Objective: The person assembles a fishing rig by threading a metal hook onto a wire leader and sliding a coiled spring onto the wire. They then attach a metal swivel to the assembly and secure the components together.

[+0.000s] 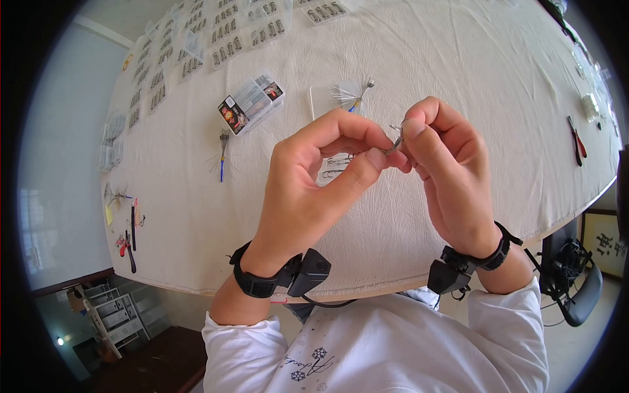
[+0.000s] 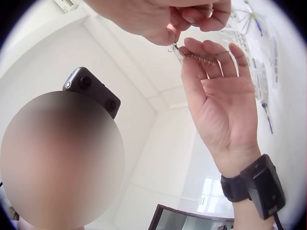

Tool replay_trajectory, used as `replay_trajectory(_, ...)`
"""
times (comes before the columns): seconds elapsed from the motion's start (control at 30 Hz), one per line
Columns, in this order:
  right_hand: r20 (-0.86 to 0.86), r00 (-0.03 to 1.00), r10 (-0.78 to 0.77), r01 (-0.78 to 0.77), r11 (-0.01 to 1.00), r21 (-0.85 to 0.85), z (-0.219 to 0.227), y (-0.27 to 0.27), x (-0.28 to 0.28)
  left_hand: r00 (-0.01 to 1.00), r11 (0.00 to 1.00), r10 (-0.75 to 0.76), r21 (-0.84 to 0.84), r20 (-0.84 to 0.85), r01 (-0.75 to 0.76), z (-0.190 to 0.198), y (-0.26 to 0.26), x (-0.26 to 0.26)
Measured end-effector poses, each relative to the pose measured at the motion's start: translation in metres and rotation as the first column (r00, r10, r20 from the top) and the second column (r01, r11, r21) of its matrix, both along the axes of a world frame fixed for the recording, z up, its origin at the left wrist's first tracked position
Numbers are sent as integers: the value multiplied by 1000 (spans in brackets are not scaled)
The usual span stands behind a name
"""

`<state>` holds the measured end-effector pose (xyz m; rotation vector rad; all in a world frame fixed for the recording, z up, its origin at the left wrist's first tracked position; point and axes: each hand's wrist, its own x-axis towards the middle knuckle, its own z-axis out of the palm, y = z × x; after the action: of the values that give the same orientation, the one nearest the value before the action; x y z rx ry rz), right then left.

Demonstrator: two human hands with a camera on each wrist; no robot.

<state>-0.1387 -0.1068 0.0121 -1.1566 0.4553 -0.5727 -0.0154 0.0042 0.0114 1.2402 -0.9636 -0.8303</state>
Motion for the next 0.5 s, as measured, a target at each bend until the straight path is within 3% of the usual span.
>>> replay_trajectory(0.23,-4,999,-40,40,999,-17,0,0,1,998,999,9,38,-64,-6,4,2,-1)
replay_trajectory(0.5,35,999,19,-21,999,46,2,3,1,997,998,55,21,-56,-54,6,1,-4)
